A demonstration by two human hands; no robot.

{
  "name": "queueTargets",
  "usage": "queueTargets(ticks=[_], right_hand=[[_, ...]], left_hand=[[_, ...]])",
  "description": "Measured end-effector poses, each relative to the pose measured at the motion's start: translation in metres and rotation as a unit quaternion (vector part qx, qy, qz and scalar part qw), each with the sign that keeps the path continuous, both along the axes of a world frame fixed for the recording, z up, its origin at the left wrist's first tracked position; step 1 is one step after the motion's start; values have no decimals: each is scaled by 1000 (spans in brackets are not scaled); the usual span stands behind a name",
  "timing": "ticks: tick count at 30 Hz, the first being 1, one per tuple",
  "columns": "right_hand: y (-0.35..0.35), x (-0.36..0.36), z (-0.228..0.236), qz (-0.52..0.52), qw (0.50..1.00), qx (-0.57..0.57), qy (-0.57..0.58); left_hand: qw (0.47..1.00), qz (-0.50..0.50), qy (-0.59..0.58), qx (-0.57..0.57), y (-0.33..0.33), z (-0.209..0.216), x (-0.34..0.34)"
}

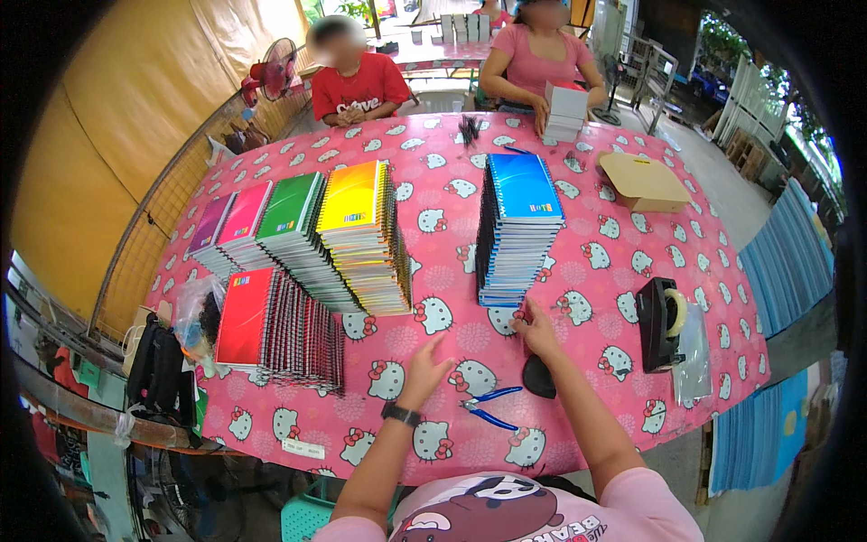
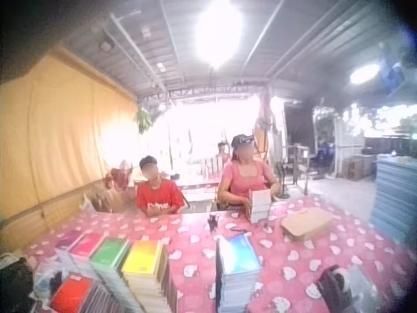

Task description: The person uses wire cutters to trim the ends of spiral bindings on stacks of notebooks. They handle blue and red spiral-bound notebooks, cutting protruding wire ends and placing the trimmed notebooks into separate stacks on a pink Hello Kitty tablecloth.

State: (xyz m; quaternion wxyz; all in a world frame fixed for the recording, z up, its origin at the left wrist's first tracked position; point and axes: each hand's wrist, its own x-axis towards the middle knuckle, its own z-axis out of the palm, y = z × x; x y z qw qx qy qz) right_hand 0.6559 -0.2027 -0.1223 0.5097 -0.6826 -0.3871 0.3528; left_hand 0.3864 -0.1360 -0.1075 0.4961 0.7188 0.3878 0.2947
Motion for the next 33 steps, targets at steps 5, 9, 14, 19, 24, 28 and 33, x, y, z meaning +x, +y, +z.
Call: queueTargets(ticks=[5, 9, 14, 19, 24, 28, 33], right_hand=[[16, 5, 8, -32, 924, 57, -376], [27, 36, -25, -29, 922, 117, -369], [37, 15, 2, -19, 995, 47, 88], [33, 11, -15, -43, 980, 176, 85], [41, -5, -4, -52, 988, 137, -44], [35, -2, -3, -60, 990, 130, 3], [35, 6, 5, -44, 995, 90, -14]], left_hand=[[985, -11, 90, 150, 47, -13, 70], [987, -8, -4, 162, 73, -25, 130], [994, 1, -111, 16, 73, -20, 151], [999, -9, -32, -42, 61, -14, 162], [995, 2, -97, 9, 81, -64, 148], [995, -9, -92, -36, 78, -44, 154], [995, 2, -103, -17, 74, -40, 163]])
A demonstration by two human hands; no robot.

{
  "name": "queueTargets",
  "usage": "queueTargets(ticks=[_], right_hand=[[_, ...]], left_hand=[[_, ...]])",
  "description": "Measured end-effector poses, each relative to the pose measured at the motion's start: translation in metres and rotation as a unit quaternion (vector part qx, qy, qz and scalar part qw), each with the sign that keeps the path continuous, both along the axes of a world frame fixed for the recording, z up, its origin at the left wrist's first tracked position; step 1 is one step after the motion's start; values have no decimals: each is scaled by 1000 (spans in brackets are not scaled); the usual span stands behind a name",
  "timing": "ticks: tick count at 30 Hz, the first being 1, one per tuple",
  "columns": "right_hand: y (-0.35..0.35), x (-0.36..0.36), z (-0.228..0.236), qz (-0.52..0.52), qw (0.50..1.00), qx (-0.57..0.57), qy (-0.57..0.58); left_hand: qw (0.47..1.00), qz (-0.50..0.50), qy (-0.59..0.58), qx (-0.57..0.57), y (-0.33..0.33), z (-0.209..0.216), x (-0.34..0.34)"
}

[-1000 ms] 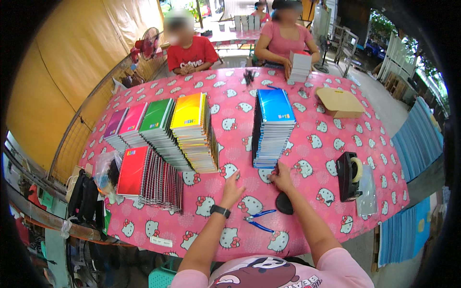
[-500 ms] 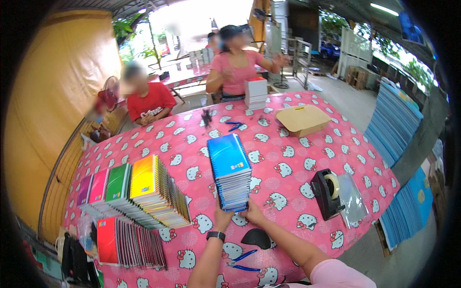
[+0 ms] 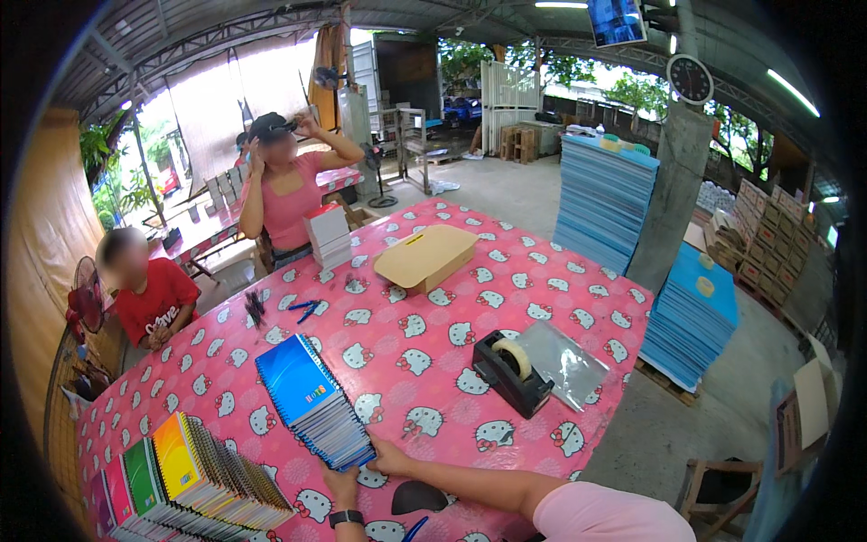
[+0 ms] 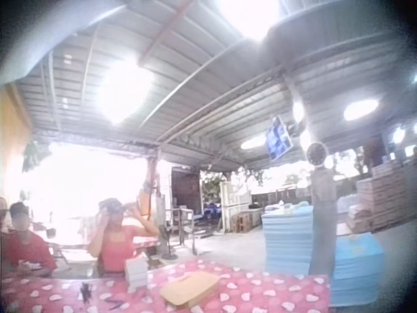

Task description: The person uses wire cutters to trim the ends of spiral bindings on stacks of notebooks. They handle blue and red spiral-bound notebooks, cutting protruding wire ends and placing the trimmed notebooks into separate stacks on a pink Hello Kitty tablecloth.

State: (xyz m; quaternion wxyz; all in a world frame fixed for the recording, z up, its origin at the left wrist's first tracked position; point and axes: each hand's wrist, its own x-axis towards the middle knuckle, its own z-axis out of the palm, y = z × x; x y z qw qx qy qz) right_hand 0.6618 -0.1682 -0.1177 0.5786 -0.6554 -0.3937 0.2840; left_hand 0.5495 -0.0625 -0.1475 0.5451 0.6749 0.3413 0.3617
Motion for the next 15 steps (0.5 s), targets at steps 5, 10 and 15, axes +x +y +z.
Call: queueTargets(ticks=[5, 10, 15], right_hand=[[-4, 3, 14, 10, 1000, -20, -8], [-15, -8, 2, -47, 992, 69, -93], [-79, -42, 23, 133, 960, -183, -167]], left_hand=[[999, -11, -25, 22, -7, 8, 0], [996, -65, -51, -23, -7, 13, -5], [998, -44, -51, 15, -24, 3, -60]])
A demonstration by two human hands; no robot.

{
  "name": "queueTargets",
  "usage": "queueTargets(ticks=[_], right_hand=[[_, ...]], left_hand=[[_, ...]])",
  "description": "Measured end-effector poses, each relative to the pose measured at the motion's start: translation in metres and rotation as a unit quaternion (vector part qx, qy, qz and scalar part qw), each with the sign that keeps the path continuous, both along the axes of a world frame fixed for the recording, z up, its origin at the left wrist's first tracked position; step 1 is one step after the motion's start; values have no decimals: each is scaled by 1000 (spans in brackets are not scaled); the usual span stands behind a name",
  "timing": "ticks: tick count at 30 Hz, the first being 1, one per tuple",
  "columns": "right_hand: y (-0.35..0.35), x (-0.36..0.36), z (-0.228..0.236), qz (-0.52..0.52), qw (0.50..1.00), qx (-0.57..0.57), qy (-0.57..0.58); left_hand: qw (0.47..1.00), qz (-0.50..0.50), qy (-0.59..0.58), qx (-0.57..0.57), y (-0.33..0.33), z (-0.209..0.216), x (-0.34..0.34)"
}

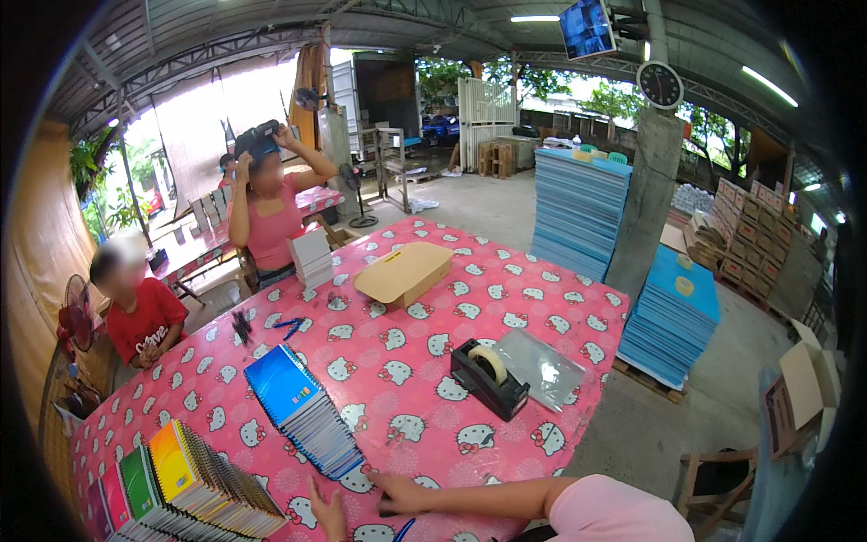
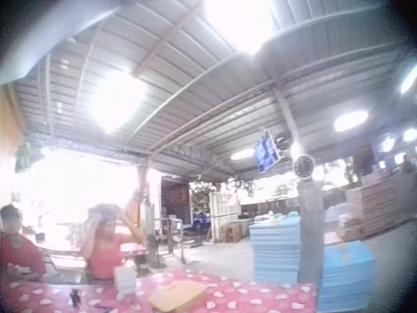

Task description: The person uses wire cutters to trim the ends of spiral bindings on stacks of notebooks. They handle blue and red spiral-bound notebooks, cutting protruding wire ends and placing the trimmed notebooks into separate stacks on a pink Hello Kitty tablecloth.

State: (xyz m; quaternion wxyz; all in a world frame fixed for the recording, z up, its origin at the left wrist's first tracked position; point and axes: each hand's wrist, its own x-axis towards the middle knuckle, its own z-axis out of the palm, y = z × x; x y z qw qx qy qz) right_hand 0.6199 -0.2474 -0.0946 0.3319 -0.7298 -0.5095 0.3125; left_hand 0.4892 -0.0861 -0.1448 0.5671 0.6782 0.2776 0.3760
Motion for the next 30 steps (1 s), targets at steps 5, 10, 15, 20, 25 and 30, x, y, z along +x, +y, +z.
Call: queueTargets(ticks=[5, 10, 15, 20, 25, 30], right_hand=[[-73, -48, 5, 147, 943, 9, -299], [-82, -55, 5, 124, 941, -11, -315], [-84, -29, 12, 33, 956, -10, -291], [-101, 9, 27, -59, 963, -12, -261], [-108, 12, 1, -45, 967, -4, -249], [-103, 16, 0, -91, 967, -17, -237]], left_hand=[[983, 43, 135, 121, -37, 15, -50], [978, 78, 117, 152, -40, 0, -49], [955, 0, 156, 251, -49, 4, -47], [927, -139, 153, 312, -107, 21, -42], [897, -168, 230, 339, -140, 32, -33], [893, -154, 236, 352, -138, 19, -28]])
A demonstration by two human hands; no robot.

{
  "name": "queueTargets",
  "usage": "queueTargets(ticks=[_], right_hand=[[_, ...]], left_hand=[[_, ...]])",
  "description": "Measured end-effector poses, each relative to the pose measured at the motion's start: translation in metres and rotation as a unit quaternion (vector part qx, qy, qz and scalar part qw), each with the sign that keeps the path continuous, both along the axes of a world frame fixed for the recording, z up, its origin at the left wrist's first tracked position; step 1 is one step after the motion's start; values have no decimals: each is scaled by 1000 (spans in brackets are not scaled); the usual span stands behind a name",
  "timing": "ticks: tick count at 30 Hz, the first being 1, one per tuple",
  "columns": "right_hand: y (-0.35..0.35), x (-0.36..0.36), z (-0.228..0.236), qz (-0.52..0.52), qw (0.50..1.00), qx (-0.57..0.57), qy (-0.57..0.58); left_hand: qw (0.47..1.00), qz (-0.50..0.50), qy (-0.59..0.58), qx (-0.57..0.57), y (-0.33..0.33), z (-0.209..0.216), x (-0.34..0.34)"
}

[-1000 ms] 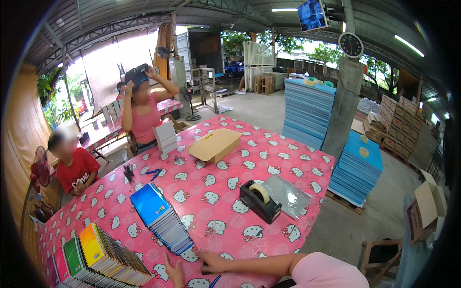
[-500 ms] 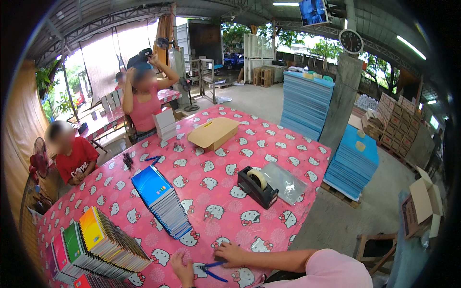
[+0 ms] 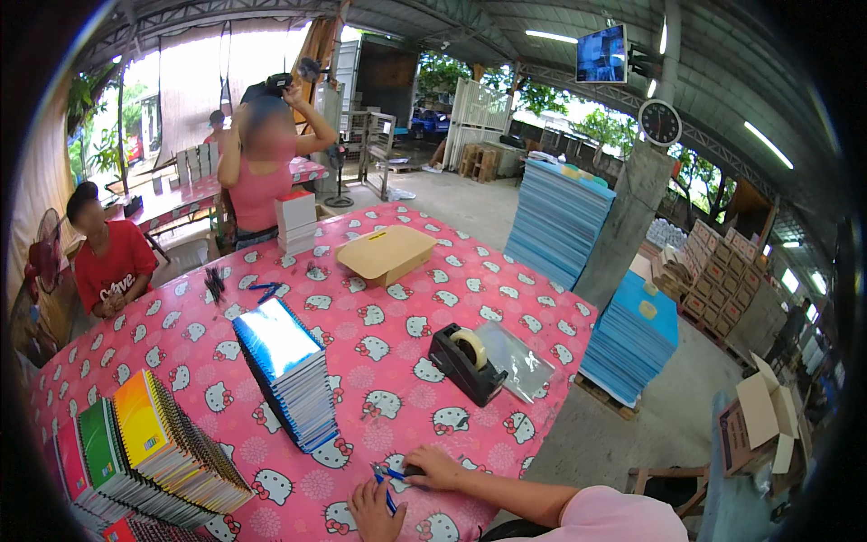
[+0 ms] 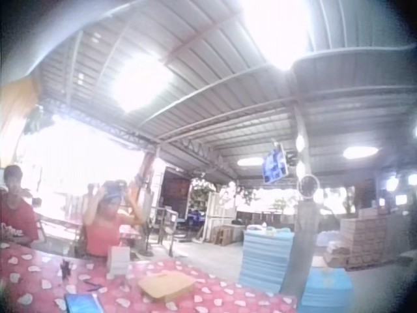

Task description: The person uses wire cutters to trim the ends of spiral bindings on stacks of notebooks. They handle blue and red spiral-bound notebooks, cutting protruding wire ends and placing the trimmed notebooks into separate stacks on a pink Hello Kitty tablecloth.

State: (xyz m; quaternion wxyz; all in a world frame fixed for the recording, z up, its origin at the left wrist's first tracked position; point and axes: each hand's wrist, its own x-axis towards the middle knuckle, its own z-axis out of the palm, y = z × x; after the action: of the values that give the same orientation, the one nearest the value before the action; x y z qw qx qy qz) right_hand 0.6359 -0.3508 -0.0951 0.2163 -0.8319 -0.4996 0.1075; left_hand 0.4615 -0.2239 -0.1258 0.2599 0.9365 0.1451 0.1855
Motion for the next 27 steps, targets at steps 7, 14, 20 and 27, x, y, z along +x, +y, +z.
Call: queueTargets(ticks=[7, 14, 20, 27], right_hand=[[16, 8, 23, -123, 985, 63, -102], [43, -37, -1, -96, 990, -15, 103], [53, -44, 3, -94, 994, -11, 58], [60, -49, -12, -87, 995, 48, 8]], left_hand=[[996, 44, -29, -65, 9, 11, 6], [987, 63, -70, -132, 49, 1, 32], [986, 65, -55, -145, 51, 4, 28], [981, 68, -82, -161, 54, -1, 27]])
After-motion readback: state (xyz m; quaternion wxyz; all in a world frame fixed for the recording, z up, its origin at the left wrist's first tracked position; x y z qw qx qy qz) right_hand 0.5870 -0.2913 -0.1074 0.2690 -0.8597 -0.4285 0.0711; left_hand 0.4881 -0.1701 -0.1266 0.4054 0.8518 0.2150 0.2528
